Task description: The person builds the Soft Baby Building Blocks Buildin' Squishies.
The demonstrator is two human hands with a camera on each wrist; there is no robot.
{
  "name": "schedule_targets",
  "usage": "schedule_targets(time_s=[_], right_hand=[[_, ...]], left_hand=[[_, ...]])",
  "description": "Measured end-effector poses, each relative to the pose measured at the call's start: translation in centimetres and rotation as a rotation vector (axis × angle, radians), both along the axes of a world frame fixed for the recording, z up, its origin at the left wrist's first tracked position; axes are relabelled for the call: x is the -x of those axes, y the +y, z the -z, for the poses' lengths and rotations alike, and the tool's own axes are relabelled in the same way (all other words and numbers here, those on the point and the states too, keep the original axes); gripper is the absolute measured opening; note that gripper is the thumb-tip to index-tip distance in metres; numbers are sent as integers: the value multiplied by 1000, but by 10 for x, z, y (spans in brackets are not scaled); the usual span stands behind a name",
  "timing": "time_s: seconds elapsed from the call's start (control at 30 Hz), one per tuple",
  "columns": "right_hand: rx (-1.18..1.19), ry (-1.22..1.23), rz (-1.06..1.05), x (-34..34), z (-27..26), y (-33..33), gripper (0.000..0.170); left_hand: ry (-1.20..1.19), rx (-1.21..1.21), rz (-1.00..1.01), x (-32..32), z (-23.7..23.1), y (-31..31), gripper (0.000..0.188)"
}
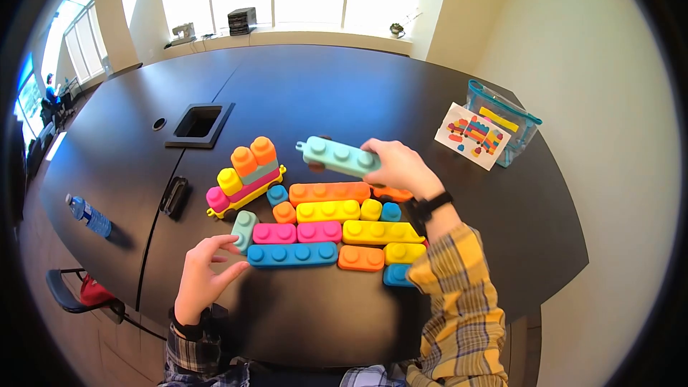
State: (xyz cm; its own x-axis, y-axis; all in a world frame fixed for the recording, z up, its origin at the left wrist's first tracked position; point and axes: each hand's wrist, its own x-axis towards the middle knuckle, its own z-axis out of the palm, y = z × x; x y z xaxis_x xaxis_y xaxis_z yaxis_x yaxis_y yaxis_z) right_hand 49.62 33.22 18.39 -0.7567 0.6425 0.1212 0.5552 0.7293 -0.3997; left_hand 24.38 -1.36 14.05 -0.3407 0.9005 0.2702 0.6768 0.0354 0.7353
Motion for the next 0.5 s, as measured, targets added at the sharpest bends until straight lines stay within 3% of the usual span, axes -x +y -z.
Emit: schedule_targets(time_s=[0.07,0.13,0.17,0.23,0.33,0.5], right_hand=[[-5,-64,22,-21,-25,-44,50],[-85,-31,-87,-44,-16,-72,51],[-12,-26,-165,-50,-14,-88,53],[-32,-54,-159,-61,-4,-129,56],[52,-97,-241,-69,17,-167,59],[53,-113,-182,-72,50,-198,55]], left_hand=[[-50,22,35,-3,-2,1,49],[-101,44,67,-9,-3,3,48],[-100,45,87,-13,-4,4,52],[-104,46,111,-21,-6,6,56],[63,106,401,-26,-4,3,75],[140,136,462,-46,6,6,70]])
